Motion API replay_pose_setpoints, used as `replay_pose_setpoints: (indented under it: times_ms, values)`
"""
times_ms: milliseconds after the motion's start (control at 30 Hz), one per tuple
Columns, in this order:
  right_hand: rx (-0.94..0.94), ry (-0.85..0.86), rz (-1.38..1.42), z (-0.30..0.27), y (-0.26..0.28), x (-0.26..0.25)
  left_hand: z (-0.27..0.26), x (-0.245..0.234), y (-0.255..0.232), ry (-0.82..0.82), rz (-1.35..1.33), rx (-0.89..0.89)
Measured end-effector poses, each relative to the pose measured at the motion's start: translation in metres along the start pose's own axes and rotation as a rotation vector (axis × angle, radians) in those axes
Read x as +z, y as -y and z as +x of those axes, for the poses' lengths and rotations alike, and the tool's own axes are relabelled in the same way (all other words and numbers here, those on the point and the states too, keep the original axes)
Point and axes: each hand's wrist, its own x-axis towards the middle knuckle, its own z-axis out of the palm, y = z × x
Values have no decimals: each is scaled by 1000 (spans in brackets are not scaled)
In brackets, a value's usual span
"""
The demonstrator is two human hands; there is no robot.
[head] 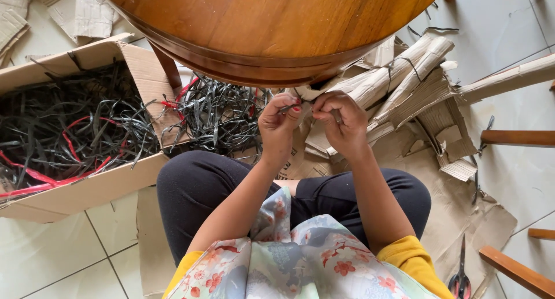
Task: Wrapping wooden stool legs with protective cardboard and securing them with plastic ties.
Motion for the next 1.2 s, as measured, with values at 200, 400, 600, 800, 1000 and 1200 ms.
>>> replay_pose_setpoints:
  times_ms: [200, 400, 600, 800, 1000, 1200]
  values:
    - [11, 2, -2, -1, 1, 0, -2, 12, -12, 61, -1, 125]
    - [0, -6, 2, 0, -4, 2, -4, 9, 1, 70, -95, 78]
    - [-89, 42, -64, 7, -2, 0, 16, 3, -5, 211, 119, 269]
    - [-298, 186, -327, 30, 12, -8, 45, -20, -32, 439, 792, 714]
    - [-346, 176, -420, 31, 2, -17, 47, -19, -39, 389, 745, 687]
    - [-321, 123, -381, 15, 7, -8, 44, -14, -42, 376, 632, 675]
